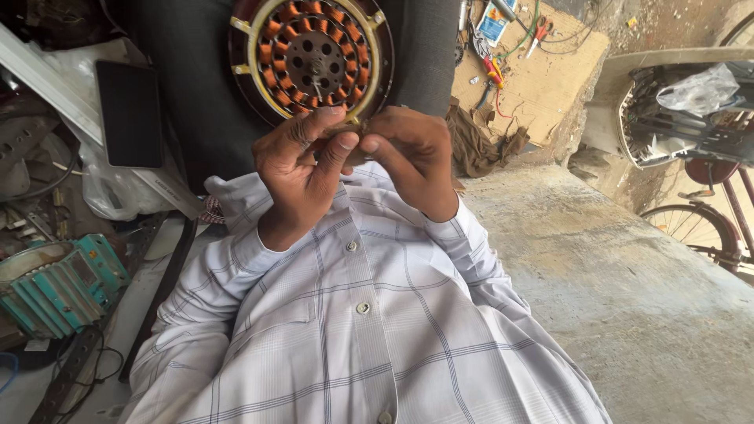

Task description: The person disassembles a motor component by unscrewing the casing with a screwdriver, then separates the housing to reveal the internal copper windings. They inspect the rotor and stator, then reassemble the unit by aligning the parts and securing them with a hammer.

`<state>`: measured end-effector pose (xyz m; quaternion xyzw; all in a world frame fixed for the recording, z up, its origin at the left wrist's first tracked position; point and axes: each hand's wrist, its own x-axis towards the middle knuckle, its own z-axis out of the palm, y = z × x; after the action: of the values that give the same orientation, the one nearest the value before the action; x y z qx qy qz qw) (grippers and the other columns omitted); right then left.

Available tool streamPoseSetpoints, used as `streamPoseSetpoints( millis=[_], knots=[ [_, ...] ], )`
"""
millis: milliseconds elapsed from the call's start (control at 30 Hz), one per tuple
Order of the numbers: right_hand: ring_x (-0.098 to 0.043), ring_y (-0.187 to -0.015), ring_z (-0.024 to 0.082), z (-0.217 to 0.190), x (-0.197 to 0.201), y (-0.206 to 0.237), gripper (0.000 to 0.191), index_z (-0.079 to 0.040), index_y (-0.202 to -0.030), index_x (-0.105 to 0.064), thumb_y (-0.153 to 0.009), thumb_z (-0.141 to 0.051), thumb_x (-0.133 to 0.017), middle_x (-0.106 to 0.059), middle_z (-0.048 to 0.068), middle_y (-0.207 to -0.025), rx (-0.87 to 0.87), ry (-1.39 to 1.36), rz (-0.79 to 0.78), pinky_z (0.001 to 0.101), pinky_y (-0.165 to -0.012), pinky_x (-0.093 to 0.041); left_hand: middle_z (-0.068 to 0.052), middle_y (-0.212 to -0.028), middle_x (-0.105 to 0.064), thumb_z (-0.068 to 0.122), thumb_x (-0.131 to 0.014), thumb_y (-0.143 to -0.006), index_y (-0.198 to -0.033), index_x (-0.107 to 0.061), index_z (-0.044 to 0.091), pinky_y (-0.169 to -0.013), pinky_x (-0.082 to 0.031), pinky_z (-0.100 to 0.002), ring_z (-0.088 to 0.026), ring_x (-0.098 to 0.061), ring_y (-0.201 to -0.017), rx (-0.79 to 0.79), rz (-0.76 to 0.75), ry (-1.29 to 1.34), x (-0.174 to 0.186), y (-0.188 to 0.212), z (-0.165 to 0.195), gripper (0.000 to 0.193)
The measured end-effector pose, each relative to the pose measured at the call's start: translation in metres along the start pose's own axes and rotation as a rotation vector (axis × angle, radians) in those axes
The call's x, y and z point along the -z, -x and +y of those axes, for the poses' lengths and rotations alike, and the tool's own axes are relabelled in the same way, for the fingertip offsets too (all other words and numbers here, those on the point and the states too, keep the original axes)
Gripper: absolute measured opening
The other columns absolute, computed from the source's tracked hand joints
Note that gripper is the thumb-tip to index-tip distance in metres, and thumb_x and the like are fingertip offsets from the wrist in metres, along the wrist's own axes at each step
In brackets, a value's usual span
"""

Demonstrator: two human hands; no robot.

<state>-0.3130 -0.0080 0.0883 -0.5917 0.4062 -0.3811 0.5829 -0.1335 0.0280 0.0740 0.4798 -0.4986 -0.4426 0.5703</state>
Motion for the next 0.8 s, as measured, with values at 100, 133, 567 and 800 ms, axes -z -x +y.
streamPoseSetpoints(
  millis=[100, 133, 567, 800],
  knots=[
    [-0.062, -0.076, 0.012, 0.006, -0.021, -0.003, 0.019, 0.006, -0.093, -0.068, -0.104, -0.009, -0.069, -0.067, 0.008, -0.09, -0.042, -0.198, 0.123, 0.0257, -0.068, -0.048, -0.008, -0.095, -0.073, 0.007, -0.075, -0.106, -0.134, -0.064, 0.004, -0.067, -0.058, -0.021, -0.01, -0.07, -0.081, -0.003, 0.044, -0.044, 0.015, -0.001, 0.001, 0.03],
    [-0.059, -0.071, 0.011, 0.009, -0.028, -0.004, 0.019, 0.005, -0.092, -0.067, -0.104, -0.009, -0.069, -0.065, 0.007, -0.088, -0.051, -0.283, 0.184, 0.0243, -0.064, -0.046, -0.008, -0.095, -0.073, 0.008, -0.074, -0.108, -0.137, -0.064, 0.003, -0.073, -0.059, -0.023, -0.012, -0.071, -0.084, -0.019, 0.057, -0.073, 0.022, -0.002, 0.002, 0.031],
    [-0.061, -0.066, 0.012, 0.019, -0.046, -0.008, 0.013, 0.007, -0.107, -0.067, -0.106, -0.006, -0.071, -0.068, 0.01, -0.081, -0.082, -0.555, 0.392, 0.0228, -0.06, -0.047, -0.009, -0.097, -0.071, 0.005, -0.068, -0.111, -0.15, -0.045, 0.001, -0.093, -0.055, -0.025, -0.013, -0.07, -0.094, 0.061, -0.126, 0.117, 0.05, 0.005, -0.008, 0.046],
    [-0.072, -0.097, 0.014, 0.004, -0.052, -0.001, 0.037, -0.001, -0.125, -0.061, -0.092, 0.001, -0.076, -0.073, 0.01, -0.108, -0.112, -0.403, 0.101, 0.0272, -0.086, -0.061, -0.008, -0.097, -0.069, 0.01, -0.068, -0.11, -0.143, -0.052, 0.004, -0.083, -0.055, -0.025, -0.013, -0.067, -0.085, 0.022, -0.164, -0.033, 0.06, 0.002, -0.001, 0.037]
  ],
)
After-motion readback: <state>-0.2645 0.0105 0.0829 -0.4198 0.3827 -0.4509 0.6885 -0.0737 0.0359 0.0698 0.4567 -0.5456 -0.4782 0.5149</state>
